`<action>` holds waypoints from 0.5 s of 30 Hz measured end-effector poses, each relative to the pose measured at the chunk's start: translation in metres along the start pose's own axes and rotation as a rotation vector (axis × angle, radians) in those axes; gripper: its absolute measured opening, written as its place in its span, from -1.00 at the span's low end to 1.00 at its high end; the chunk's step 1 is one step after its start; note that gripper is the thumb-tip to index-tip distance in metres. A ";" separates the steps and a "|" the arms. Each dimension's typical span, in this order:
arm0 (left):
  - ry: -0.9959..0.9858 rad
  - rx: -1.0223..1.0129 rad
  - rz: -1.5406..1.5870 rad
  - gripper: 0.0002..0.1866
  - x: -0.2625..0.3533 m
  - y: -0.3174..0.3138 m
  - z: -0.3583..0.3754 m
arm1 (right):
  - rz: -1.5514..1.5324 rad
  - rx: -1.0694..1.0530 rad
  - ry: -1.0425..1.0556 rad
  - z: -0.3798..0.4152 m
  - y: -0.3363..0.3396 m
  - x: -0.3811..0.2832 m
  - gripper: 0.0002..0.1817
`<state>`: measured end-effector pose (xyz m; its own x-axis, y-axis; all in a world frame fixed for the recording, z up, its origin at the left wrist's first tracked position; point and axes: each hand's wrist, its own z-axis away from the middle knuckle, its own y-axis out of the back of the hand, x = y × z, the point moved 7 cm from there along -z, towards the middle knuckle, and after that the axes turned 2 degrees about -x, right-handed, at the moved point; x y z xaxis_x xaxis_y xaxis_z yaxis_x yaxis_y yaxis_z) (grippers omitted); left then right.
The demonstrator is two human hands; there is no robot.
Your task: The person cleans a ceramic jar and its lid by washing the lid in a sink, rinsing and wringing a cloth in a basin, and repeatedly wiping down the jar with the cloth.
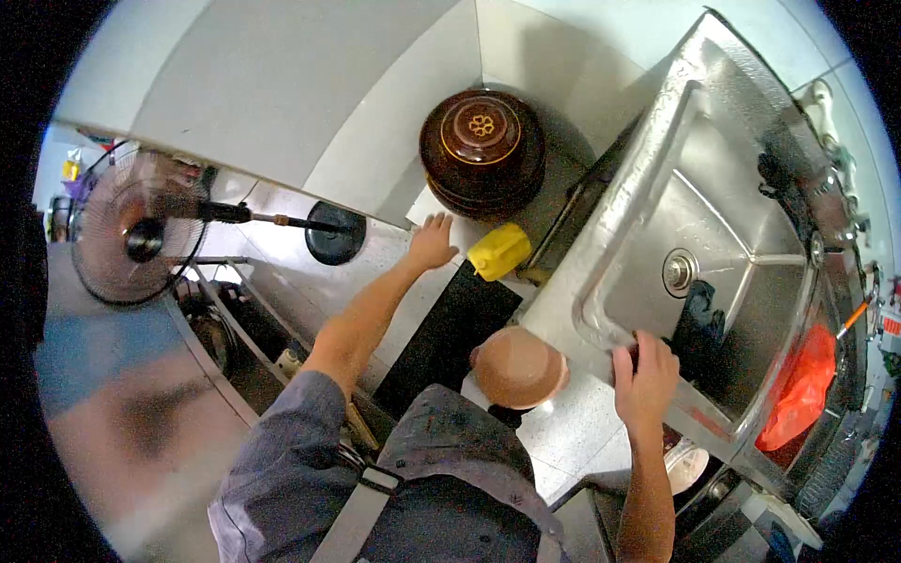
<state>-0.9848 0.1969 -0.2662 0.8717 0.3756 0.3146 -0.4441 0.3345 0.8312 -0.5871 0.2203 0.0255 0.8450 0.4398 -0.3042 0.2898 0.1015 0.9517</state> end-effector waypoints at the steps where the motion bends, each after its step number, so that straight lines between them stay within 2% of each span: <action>1: -0.043 0.044 -0.081 -0.10 -0.002 -0.003 -0.024 | 0.008 -0.016 -0.011 -0.003 -0.001 0.000 -0.62; 2: -0.092 0.087 -0.160 -0.10 -0.001 -0.007 -0.047 | -0.012 -0.050 -0.065 -0.003 -0.003 0.004 -0.63; 3: -0.115 0.113 -0.217 -0.18 -0.002 -0.011 -0.069 | -0.030 -0.086 -0.124 -0.001 -0.006 0.010 -0.64; 6: -0.148 0.105 -0.336 -0.42 0.001 -0.009 -0.108 | -0.013 -0.087 -0.124 0.001 -0.008 0.016 -0.66; 10: -0.141 0.037 -0.301 -0.45 -0.004 -0.027 -0.138 | -0.034 -0.129 -0.162 -0.003 -0.007 0.013 -0.68; 13: -0.137 0.103 -0.387 -0.41 -0.004 -0.044 -0.144 | -0.016 -0.130 -0.148 -0.005 -0.006 0.011 -0.69; 15: -0.126 0.189 -0.397 -0.47 0.004 -0.041 -0.144 | -0.005 -0.136 -0.139 -0.005 -0.006 0.011 -0.69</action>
<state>-0.9930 0.3091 -0.3655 0.9904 0.1382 -0.0020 -0.0349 0.2639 0.9639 -0.5817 0.2294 0.0166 0.9006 0.3121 -0.3026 0.2386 0.2268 0.9443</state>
